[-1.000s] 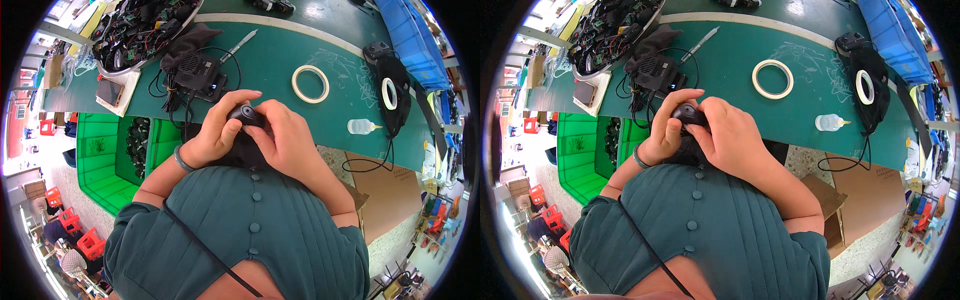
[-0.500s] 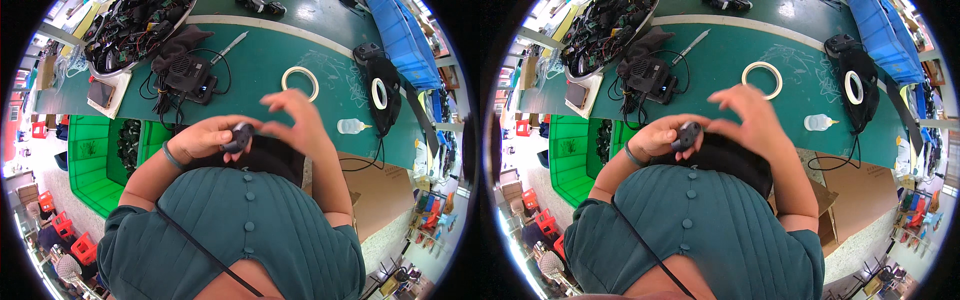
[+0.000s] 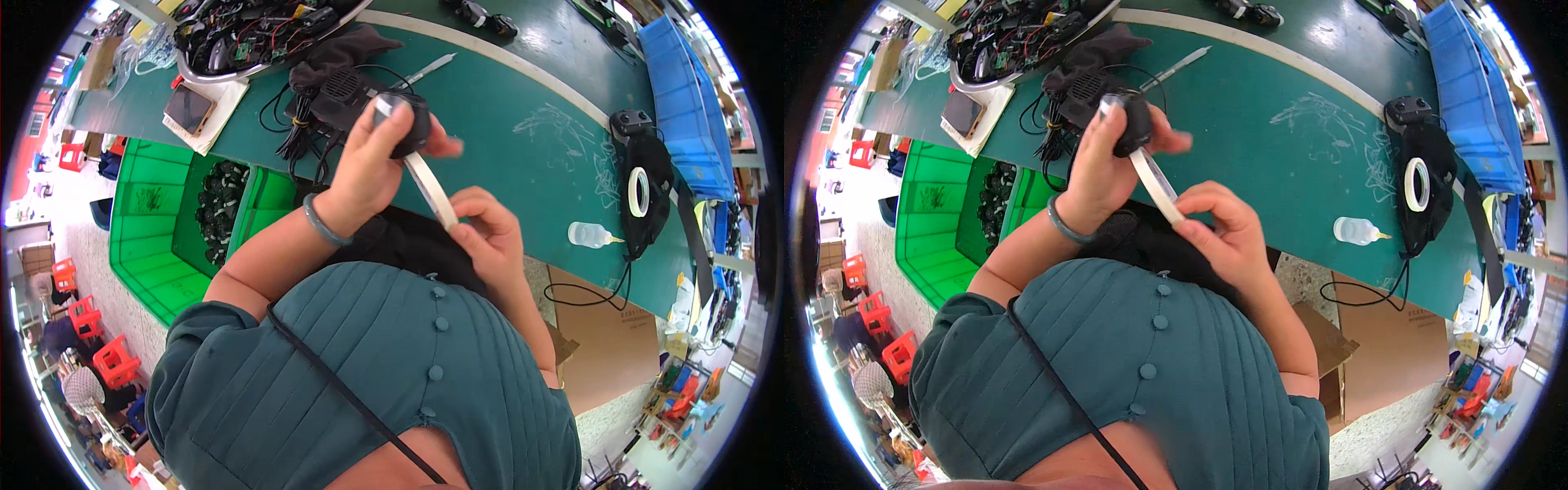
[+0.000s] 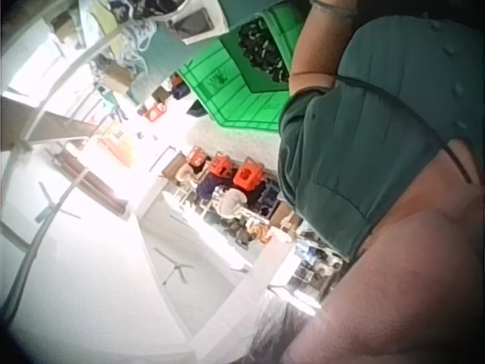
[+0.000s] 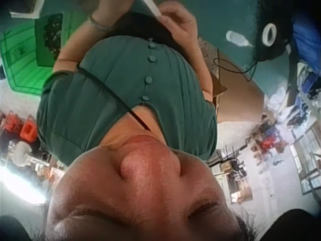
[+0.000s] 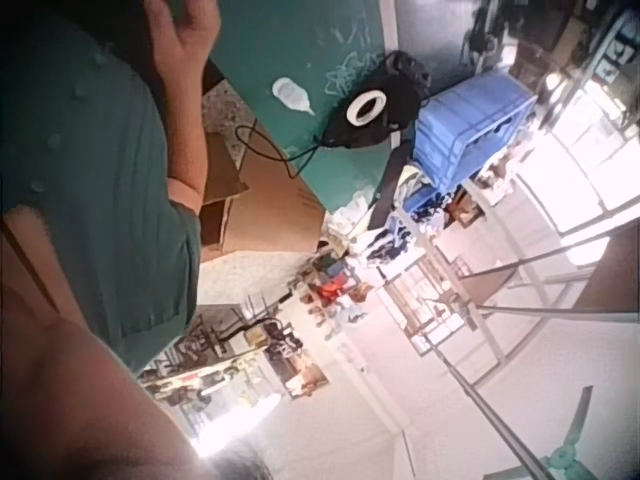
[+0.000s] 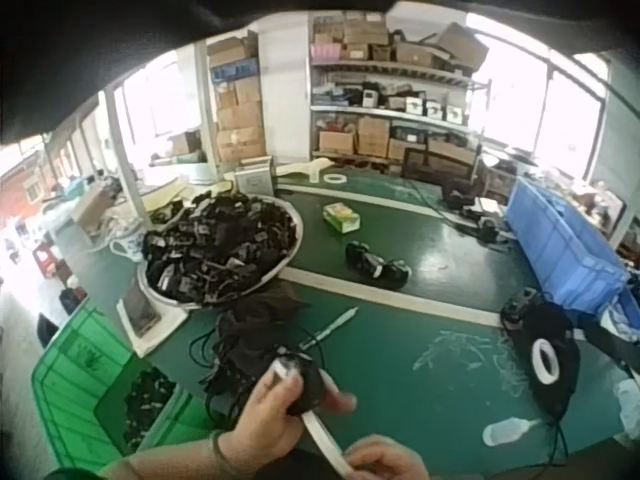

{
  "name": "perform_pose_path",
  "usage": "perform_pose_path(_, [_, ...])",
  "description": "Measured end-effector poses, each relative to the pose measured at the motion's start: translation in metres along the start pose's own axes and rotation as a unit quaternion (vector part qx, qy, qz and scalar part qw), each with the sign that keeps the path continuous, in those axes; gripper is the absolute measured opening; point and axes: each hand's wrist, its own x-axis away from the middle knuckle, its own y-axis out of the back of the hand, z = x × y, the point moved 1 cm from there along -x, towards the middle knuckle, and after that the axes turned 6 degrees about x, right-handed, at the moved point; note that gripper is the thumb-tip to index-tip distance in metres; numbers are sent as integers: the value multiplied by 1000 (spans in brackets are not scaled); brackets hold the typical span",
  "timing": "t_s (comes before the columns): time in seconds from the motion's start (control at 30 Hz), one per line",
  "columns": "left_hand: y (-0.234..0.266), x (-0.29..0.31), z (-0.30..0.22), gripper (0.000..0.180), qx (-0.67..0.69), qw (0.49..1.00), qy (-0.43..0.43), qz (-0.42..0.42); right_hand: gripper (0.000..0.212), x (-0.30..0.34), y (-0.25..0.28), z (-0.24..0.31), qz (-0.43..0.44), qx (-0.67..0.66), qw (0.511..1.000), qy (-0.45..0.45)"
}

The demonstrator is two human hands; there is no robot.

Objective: The person assembles a computer mouse by placing a circuit board into a mouse shell, then securing components with glue from a bottle and tape from a roll.

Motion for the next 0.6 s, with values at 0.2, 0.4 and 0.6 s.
perform_pose_path(0.2, [-11,11,-8,30,-116,988,52,-85,27,1,-14,15,-47,-14,997,-53])
perform_pose_path(0.4, [-16,14,-14,33,-222,970,67,-68,29,-14,-18,45,-23,208,978,-9])
perform_pose_path(0.6, [-12,15,-17,33,-302,950,52,-62,24,-12,-22,40,2,290,957,10])
